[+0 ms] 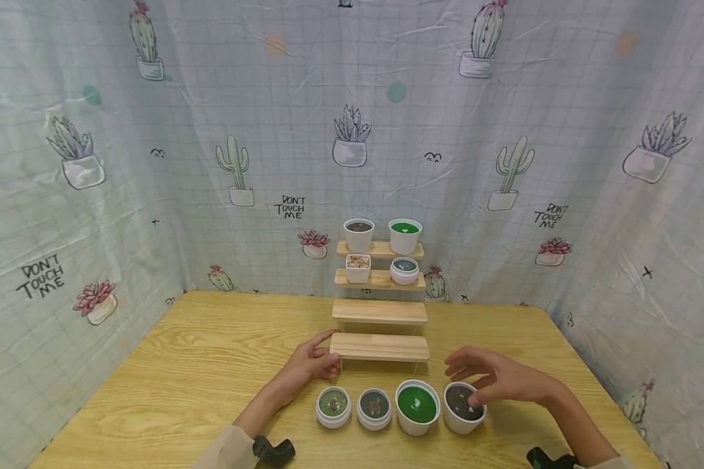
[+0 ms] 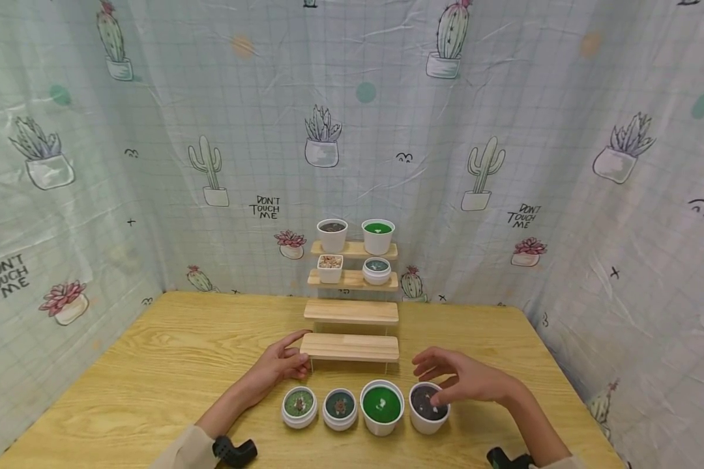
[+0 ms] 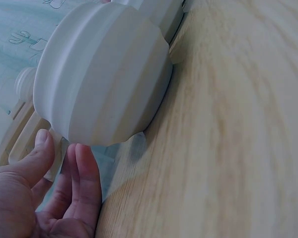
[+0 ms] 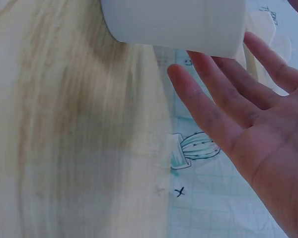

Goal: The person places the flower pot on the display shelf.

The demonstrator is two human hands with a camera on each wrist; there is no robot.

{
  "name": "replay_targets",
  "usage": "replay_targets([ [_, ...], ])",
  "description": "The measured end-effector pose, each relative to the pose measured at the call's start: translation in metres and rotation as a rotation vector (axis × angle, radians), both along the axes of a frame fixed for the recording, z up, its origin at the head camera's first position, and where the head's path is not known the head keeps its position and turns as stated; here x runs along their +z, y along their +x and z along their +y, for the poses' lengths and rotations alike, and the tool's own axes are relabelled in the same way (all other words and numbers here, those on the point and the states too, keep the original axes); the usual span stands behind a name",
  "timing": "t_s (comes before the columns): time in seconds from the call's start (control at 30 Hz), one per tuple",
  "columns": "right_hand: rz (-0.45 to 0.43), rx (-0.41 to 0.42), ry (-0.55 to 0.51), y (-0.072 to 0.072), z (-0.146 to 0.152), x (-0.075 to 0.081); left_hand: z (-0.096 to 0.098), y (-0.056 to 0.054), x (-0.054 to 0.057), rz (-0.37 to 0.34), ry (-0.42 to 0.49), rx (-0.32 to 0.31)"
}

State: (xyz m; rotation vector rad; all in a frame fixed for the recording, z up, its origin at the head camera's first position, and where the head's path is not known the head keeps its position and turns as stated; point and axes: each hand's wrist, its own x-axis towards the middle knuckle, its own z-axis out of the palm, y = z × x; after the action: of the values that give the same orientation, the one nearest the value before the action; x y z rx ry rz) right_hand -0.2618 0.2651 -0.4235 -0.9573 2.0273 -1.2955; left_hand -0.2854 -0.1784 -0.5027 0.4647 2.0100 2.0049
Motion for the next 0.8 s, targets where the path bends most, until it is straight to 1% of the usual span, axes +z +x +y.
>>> replay_targets([
  [0.13, -0.022, 0.020, 0.007, 0.000, 0.002, -0.005, 0.001, 0.000, 0.000, -0.003, 0.000, 0.001],
  [0.43, -0.030, 0.080, 0.011, 0.000, 0.001, -0.010, 0.001, 0.001, 0.001, -0.011, 0.006, -0.002],
  [0.67, -0.005, 0.099, 0.041, -0.001, -0.002, -0.014, -0.002, 0.000, 0.001, -0.012, -0.004, 0.005],
  [0.8, -0.001, 0.128, 0.014, -0.001, -0.003, -0.016, -0.002, -0.001, 0.000, -0.011, -0.004, -0.005],
])
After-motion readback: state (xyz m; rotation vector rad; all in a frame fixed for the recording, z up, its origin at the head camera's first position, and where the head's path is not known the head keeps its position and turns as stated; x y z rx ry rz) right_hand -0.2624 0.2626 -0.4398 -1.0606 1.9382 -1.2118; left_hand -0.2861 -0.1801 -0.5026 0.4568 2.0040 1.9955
